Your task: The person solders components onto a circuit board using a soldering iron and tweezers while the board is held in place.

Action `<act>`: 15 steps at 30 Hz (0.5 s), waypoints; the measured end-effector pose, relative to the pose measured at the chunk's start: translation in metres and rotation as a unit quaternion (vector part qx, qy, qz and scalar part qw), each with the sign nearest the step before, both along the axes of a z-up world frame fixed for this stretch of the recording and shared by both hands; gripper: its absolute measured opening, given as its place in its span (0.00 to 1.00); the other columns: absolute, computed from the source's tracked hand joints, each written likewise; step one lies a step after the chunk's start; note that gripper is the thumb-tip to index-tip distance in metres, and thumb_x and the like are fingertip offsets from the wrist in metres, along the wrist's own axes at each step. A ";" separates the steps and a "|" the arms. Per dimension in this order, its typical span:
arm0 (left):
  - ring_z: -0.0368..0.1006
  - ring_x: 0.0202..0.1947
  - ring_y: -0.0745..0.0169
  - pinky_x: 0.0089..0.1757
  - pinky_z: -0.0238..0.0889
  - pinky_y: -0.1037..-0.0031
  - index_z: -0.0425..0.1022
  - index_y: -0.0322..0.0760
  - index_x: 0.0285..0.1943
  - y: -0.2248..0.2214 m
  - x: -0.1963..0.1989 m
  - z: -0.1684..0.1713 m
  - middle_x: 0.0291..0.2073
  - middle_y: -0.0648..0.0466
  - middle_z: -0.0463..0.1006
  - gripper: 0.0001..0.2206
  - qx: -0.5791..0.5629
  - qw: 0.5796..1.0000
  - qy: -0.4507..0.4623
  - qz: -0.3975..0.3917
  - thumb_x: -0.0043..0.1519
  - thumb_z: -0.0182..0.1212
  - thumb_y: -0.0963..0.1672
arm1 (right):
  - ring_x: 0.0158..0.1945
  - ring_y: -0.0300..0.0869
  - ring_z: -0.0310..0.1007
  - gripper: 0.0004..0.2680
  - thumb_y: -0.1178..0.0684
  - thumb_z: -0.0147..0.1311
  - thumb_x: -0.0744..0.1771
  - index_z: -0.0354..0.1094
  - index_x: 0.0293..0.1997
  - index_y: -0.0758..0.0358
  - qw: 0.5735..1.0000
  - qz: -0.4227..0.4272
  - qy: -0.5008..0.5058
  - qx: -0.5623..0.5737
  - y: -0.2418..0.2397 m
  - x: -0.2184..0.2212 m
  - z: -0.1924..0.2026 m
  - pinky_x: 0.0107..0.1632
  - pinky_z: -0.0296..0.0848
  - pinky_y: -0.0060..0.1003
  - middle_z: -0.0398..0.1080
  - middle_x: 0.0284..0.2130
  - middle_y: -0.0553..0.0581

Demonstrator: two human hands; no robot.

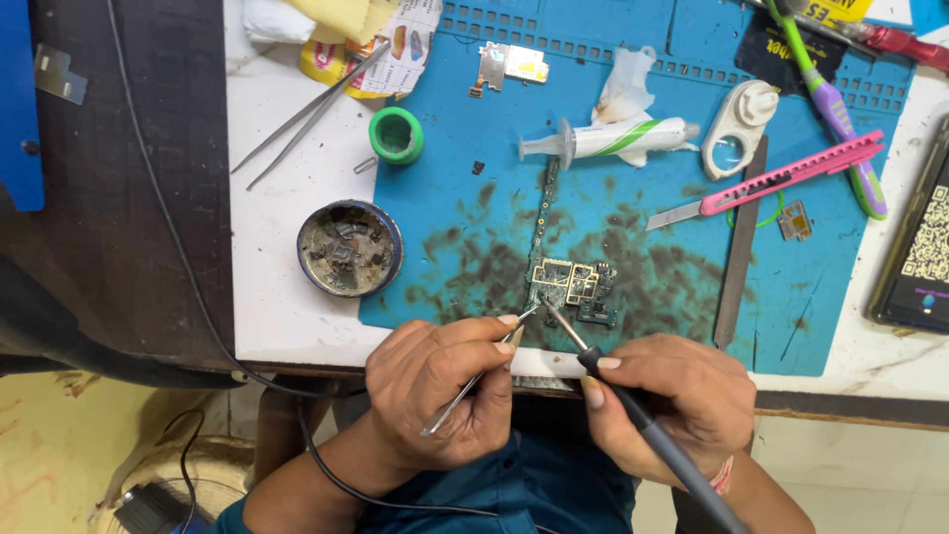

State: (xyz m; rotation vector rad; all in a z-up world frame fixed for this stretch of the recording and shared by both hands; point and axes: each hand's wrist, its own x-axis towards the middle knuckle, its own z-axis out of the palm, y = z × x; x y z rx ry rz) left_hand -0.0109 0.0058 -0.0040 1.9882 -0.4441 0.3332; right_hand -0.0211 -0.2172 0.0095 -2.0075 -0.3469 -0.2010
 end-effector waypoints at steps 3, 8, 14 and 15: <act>0.78 0.30 0.60 0.32 0.63 0.72 0.68 0.35 0.49 -0.001 -0.001 -0.001 0.42 0.49 0.83 0.11 0.005 1.000 0.000 -0.002 0.62 0.66 0.37 | 0.27 0.42 0.79 0.07 0.63 0.63 0.60 0.68 0.36 0.69 0.999 0.029 -0.008 -0.009 0.000 0.003 0.003 0.32 0.76 0.32 0.74 0.25 0.58; 0.77 0.29 0.62 0.31 0.63 0.72 0.69 0.35 0.48 -0.002 -0.001 -0.002 0.42 0.49 0.83 0.11 0.012 1.000 -0.001 -0.001 0.61 0.66 0.38 | 0.27 0.41 0.79 0.07 0.63 0.64 0.60 0.69 0.35 0.68 0.999 0.035 -0.013 -0.005 0.000 0.005 0.002 0.31 0.76 0.31 0.74 0.25 0.57; 0.77 0.29 0.62 0.31 0.63 0.73 0.69 0.35 0.48 -0.001 -0.001 -0.003 0.43 0.50 0.82 0.10 0.020 1.000 -0.005 0.001 0.62 0.66 0.38 | 0.26 0.40 0.78 0.07 0.63 0.65 0.59 0.70 0.35 0.68 0.999 0.039 -0.007 -0.025 0.000 0.006 0.003 0.30 0.74 0.31 0.74 0.25 0.57; 0.77 0.29 0.62 0.31 0.63 0.72 0.69 0.35 0.48 -0.001 0.000 -0.003 0.43 0.50 0.82 0.10 0.020 1.000 -0.006 -0.001 0.62 0.66 0.38 | 0.26 0.40 0.78 0.07 0.63 0.65 0.59 0.70 0.35 0.68 0.999 0.039 -0.007 -0.025 0.000 0.006 0.003 0.30 0.74 0.31 0.74 0.25 0.57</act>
